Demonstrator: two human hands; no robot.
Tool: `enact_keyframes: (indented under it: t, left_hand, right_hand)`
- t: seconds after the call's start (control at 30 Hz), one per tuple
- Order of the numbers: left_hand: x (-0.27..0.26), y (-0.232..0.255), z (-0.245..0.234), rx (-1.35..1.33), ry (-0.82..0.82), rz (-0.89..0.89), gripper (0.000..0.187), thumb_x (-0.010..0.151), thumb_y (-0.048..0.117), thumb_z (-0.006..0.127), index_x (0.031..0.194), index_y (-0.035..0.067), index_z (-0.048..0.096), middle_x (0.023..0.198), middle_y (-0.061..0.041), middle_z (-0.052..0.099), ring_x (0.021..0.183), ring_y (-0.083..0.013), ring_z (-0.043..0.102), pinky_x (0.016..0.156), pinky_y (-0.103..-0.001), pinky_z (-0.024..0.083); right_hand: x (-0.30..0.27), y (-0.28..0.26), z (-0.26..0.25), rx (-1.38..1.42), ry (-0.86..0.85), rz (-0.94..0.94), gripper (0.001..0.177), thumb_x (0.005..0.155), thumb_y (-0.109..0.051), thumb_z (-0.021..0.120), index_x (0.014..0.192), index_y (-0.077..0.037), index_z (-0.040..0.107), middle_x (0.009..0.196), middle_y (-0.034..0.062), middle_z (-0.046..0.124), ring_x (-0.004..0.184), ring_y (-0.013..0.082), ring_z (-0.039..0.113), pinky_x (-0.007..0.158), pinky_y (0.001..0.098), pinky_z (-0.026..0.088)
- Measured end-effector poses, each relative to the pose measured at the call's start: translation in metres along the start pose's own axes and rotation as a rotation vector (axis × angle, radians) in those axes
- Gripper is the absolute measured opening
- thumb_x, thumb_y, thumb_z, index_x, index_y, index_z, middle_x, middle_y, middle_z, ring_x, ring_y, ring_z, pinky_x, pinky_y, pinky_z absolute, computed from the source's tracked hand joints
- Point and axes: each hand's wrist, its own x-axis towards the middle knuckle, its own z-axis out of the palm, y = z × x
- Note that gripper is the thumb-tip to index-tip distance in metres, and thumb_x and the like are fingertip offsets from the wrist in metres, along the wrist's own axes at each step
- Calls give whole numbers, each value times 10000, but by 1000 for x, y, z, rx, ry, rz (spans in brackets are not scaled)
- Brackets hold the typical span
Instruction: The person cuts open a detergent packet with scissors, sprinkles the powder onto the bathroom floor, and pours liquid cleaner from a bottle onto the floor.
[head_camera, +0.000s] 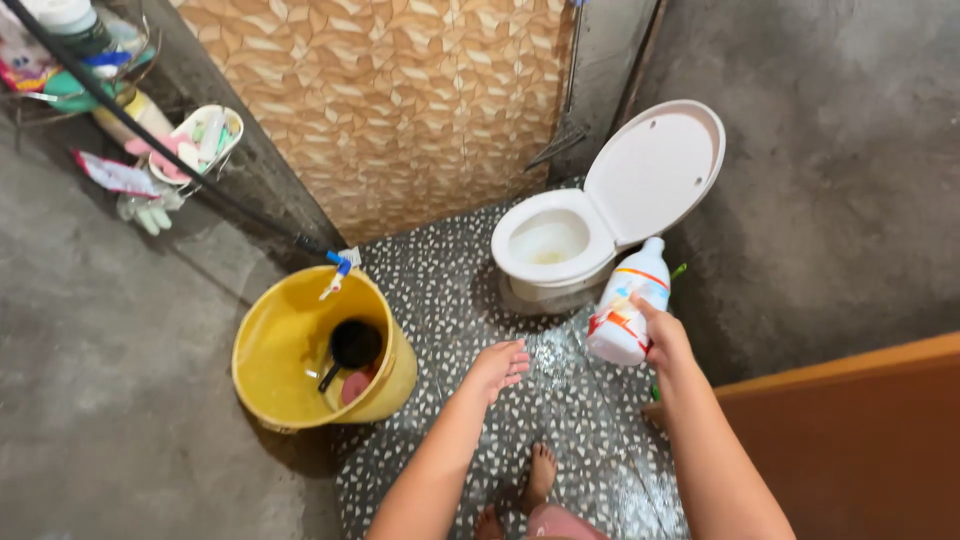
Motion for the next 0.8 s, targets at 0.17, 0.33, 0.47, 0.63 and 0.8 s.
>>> enact_keyframes:
  t: [0.17,0.33,0.47,0.63,0.8]
  left_hand:
    - [32,27,8,1,19,13,509,970,412,629,1344,69,586,1261,-100,688,1142,-237,665,1001,-418,508]
    - [59,24,-7,-60,60,-31,530,955,412,634,1357,73,569,1268,-106,681,1161,-251,654,1002,-440,505]
    - [63,22,-21,-78,81,-54,553,954,407,649,1365,46,568,1275,-123,672,1164,-268,650,993,-449,504]
    - [74,33,-49,-15,59,-30,565,967,446,640,1362,51,551,1285,-124,673,1161,-256,648,991,-431,506]
    - [82,49,-79,12,-6,-56,556,963,436,632,1342,32,581,1272,-131,672,1134,-257,661,959,-420,527]
  right_hand:
    - [40,28,26,-27,-132,310,496,948,-317,660,1291,36,603,1151,219,726,939,350,735,851,508,597]
    - [58,96,50,-87,-251,530,442,1010,-310,547,1304,15,607,1168,233,728,962,357,740,884,525,598]
    - [57,118,62,-63,-302,580,468,1007,-315,582,1320,33,592,1166,239,727,964,363,738,873,522,604]
    - [53,96,77,-54,-148,587,520,989,-366,582,1324,31,565,1159,244,712,957,379,724,859,543,596]
    - [28,113,92,-61,-139,574,498,1008,-318,589,1345,47,559,1183,274,708,995,404,713,890,550,581]
